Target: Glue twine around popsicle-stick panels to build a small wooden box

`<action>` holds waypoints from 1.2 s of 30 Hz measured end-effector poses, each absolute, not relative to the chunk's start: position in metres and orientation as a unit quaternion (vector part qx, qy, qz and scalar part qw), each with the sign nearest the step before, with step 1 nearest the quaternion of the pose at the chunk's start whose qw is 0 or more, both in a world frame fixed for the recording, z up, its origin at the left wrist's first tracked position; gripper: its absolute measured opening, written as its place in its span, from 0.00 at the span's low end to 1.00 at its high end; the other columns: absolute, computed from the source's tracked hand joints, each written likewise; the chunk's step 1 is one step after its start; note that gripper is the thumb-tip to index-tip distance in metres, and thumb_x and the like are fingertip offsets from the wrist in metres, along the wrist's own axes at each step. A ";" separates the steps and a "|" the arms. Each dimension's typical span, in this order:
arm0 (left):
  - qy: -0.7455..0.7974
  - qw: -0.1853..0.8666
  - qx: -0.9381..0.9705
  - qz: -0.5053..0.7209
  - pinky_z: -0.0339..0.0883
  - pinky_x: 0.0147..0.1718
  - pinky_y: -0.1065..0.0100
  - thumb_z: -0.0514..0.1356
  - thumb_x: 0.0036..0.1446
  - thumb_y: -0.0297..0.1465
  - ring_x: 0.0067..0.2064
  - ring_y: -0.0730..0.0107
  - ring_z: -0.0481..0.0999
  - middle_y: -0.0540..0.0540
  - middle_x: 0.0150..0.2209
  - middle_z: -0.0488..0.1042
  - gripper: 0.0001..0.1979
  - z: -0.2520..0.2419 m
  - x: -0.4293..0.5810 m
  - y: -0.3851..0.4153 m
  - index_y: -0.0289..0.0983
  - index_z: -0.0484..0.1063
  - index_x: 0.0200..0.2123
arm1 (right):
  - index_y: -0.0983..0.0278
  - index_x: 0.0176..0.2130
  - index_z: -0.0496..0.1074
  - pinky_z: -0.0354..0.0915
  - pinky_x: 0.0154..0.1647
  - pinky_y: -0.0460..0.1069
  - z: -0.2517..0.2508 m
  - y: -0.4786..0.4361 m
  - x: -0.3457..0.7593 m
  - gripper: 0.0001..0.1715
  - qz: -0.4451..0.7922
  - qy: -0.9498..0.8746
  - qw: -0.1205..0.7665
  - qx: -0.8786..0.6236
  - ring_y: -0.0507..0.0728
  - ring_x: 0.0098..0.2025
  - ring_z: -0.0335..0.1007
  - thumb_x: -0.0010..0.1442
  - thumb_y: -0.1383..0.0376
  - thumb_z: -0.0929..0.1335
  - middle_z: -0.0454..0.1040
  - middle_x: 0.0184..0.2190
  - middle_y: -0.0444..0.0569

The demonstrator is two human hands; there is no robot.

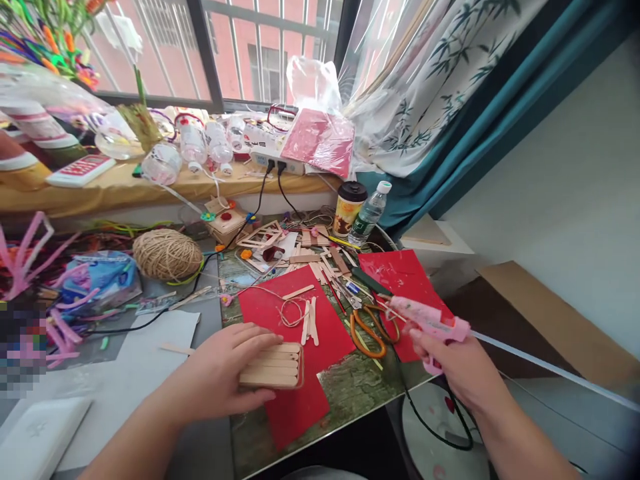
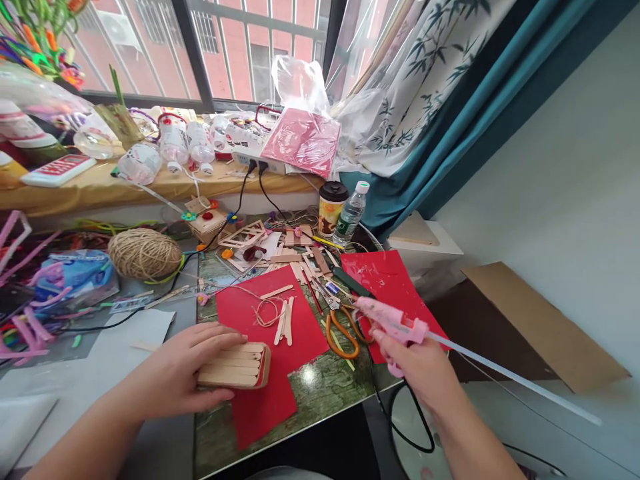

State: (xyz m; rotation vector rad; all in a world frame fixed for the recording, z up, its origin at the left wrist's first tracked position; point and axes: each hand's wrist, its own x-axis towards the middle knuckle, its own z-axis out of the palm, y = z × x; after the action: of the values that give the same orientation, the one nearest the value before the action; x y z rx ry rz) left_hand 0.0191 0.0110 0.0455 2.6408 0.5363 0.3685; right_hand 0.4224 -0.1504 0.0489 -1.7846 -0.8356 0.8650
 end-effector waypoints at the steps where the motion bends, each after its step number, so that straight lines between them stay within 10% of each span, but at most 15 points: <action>1: 0.194 0.207 0.950 0.129 0.71 0.51 0.55 0.70 0.61 0.41 0.53 0.51 0.81 0.41 0.56 0.80 0.32 0.045 0.018 0.013 0.45 0.64 0.65 | 0.62 0.60 0.81 0.55 0.16 0.44 0.056 -0.150 0.408 0.34 0.412 -0.365 0.435 -0.713 0.52 0.20 0.63 0.59 0.49 0.78 0.77 0.23 0.45; 7: 0.195 0.229 0.948 0.103 0.69 0.46 0.55 0.69 0.62 0.43 0.49 0.52 0.80 0.42 0.51 0.80 0.27 0.042 0.017 0.019 0.45 0.66 0.60 | 0.60 0.49 0.85 0.76 0.41 0.52 0.065 -0.138 0.338 0.16 0.451 -0.533 0.329 -0.636 0.61 0.40 0.80 0.66 0.57 0.73 0.85 0.40 0.51; 36: 0.200 0.247 0.941 0.115 0.67 0.43 0.58 0.70 0.60 0.41 0.45 0.54 0.78 0.43 0.46 0.78 0.25 0.043 0.022 0.019 0.43 0.67 0.56 | 0.63 0.37 0.80 0.64 0.29 0.46 0.034 -0.131 0.317 0.07 0.484 -0.495 0.346 -0.633 0.52 0.27 0.60 0.63 0.62 0.71 0.72 0.26 0.43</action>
State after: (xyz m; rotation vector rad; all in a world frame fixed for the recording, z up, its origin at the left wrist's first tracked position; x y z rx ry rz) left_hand 0.0222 0.0185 0.0429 2.5660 0.5449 0.3132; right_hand 0.3166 -0.1312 0.0343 -1.6430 -1.2848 1.2558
